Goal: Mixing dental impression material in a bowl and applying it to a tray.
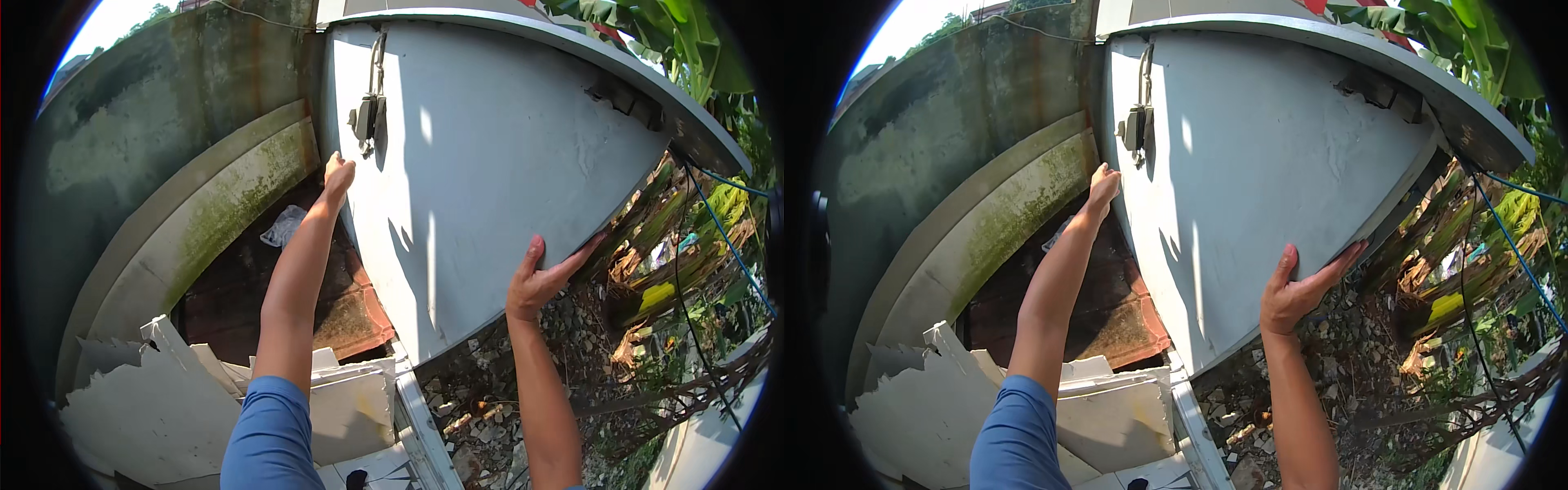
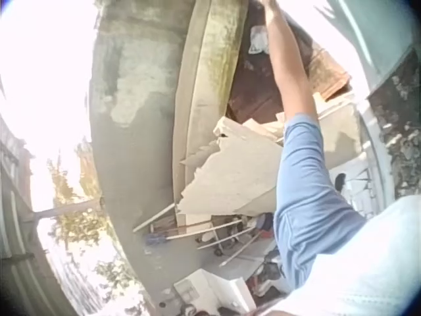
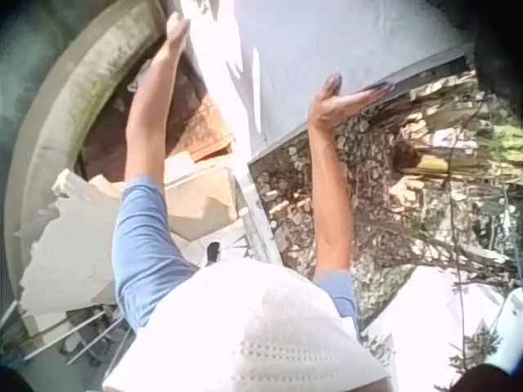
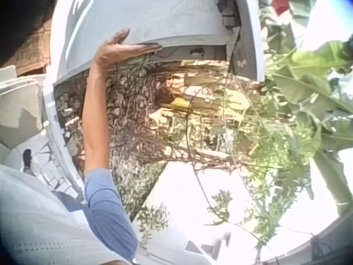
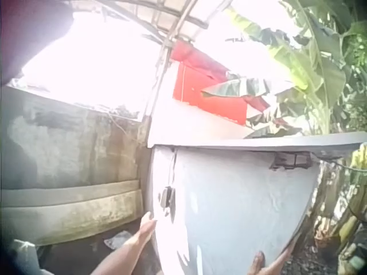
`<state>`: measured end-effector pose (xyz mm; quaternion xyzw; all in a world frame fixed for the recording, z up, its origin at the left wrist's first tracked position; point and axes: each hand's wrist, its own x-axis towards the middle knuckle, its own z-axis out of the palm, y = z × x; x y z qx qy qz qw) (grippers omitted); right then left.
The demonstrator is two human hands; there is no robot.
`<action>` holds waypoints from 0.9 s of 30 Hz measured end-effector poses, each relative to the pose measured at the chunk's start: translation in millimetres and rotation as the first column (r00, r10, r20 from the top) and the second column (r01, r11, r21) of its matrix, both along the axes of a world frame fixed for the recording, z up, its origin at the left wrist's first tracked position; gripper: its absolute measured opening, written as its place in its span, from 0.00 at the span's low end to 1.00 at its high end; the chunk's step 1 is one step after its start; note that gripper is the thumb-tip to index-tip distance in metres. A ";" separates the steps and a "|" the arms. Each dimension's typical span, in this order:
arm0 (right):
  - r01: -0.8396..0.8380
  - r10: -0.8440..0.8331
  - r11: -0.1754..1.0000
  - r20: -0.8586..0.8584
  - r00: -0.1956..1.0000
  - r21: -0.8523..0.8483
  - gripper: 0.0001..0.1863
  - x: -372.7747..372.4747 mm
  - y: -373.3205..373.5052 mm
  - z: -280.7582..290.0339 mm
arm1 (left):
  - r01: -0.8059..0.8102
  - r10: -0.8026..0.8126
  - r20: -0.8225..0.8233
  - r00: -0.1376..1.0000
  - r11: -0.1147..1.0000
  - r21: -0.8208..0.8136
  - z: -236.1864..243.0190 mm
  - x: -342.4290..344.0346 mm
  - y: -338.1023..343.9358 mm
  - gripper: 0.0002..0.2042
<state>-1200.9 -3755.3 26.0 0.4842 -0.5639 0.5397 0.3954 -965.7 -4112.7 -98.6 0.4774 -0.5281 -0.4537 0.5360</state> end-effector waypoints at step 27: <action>0.001 -0.041 0.967 0.151 0.988 0.254 0.41 7.5 26.2 -2.8 | 0.117 -0.030 0.156 0.987 0.800 -0.588 45.7 -129.0 276.8 0.38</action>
